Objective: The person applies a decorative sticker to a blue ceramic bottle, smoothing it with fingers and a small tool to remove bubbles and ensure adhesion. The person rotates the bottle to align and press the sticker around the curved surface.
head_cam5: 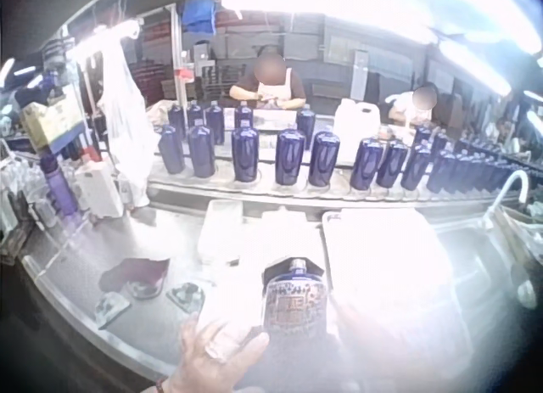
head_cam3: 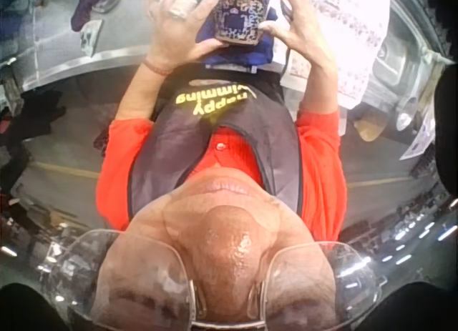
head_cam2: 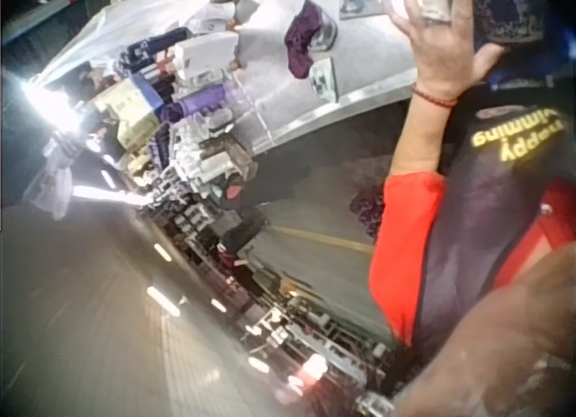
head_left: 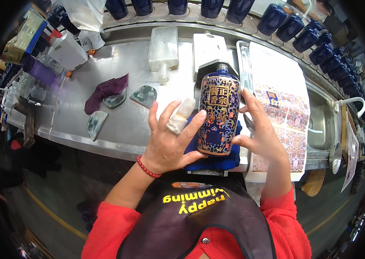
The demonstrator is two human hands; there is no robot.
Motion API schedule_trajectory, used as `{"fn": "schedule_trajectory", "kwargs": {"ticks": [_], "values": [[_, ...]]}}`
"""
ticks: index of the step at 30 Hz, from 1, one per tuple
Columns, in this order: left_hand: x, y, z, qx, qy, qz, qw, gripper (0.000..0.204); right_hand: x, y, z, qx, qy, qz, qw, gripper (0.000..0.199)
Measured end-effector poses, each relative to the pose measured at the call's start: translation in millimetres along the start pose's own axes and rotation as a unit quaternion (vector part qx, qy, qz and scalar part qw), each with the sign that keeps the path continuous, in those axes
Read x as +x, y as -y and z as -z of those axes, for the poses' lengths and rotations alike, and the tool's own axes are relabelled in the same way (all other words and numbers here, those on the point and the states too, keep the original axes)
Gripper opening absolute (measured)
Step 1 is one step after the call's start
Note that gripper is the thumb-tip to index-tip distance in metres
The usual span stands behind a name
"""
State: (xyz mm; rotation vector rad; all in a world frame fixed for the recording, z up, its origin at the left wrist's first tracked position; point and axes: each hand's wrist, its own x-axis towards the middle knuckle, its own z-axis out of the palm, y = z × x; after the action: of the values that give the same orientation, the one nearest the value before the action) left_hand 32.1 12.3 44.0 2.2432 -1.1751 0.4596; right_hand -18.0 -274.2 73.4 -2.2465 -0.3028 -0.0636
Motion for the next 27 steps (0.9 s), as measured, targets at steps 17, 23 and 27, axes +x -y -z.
{"fn": "schedule_trajectory", "kwargs": {"ticks": [17,23,27], "values": [[38.1,31.8,-36.8,-0.218,0.004,0.058,0.974,0.101,13.7,10.1,7.4,-0.112,0.041,-0.021,0.993,0.133],[43.4,35.8,-34.9,-0.22,0.018,0.068,0.973,0.108,16.8,12.5,9.1,-0.076,0.032,-0.033,0.996,0.137],[43.9,44.3,-32.0,-0.201,0.062,0.059,0.976,0.112,22.5,9.6,11.8,-0.066,0.056,0.006,0.996,0.13]]}}
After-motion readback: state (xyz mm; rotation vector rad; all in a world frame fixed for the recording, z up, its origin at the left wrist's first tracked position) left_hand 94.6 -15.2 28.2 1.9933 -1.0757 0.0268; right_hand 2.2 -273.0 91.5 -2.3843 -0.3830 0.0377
